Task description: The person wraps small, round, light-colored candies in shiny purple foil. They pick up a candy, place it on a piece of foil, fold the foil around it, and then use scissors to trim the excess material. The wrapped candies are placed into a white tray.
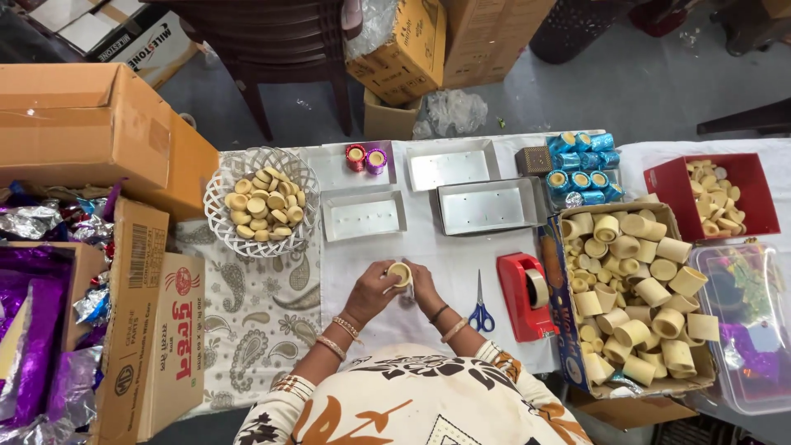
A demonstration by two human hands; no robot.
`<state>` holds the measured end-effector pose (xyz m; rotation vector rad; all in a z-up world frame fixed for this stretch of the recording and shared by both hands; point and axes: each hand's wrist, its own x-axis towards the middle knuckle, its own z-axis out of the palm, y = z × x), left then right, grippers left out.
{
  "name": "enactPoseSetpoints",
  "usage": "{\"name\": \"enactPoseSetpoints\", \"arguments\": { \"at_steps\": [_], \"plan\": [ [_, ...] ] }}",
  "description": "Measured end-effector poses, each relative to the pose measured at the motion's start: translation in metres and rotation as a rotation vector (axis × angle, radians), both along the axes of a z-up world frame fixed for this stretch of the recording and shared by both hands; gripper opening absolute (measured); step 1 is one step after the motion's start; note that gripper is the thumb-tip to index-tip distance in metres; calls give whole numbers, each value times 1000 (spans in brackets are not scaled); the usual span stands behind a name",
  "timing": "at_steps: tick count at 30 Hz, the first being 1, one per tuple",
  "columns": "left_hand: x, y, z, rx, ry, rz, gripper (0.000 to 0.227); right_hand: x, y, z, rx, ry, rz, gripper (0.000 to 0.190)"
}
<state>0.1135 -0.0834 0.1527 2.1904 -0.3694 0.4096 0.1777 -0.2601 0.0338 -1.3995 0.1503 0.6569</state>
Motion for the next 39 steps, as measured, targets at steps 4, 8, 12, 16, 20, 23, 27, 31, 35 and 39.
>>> {"name": "enactPoseSetpoints", "arguments": {
  "at_steps": [4, 8, 12, 16, 20, 23, 27, 31, 35, 39],
  "plan": [
    [10, 2, -21, -105, 114, 47, 29, -6, -35, 2, -566, -201, 69, 49],
    [25, 18, -46, -138, 191, 179, 25, -18, -88, 37, -847, -492, 10, 48],
    [36, 26, -76, -118, 277, 171, 24, -14, -154, 42, -1269, -953, 26, 19],
    [33, 32, -106, 10, 240, 157, 30, -26, -163, 77, -1165, -960, 41, 21],
    [20, 41, -72, 37, 186, 162, 32, -37, -164, 63, -1253, -964, 161, 46],
    [-1, 58, -35, -8, 152, 218, 30, -37, -180, 35, -1346, -897, 239, 48],
    [-41, 103, 13, 17, 90, 416, 12, -17, -202, 13, -1360, -661, 365, 42],
    [-90, 158, 109, 161, -104, 631, 16, -11, -212, 16, -1436, -593, 483, 46],
    [-149, 212, 218, 409, -274, 864, 15, -10, -228, -20, -1543, -648, 502, 42],
    [-208, 297, 242, 377, -274, 1247, 5, 9, -252, -68, -1743, -569, 604, 33]
  ]
}}
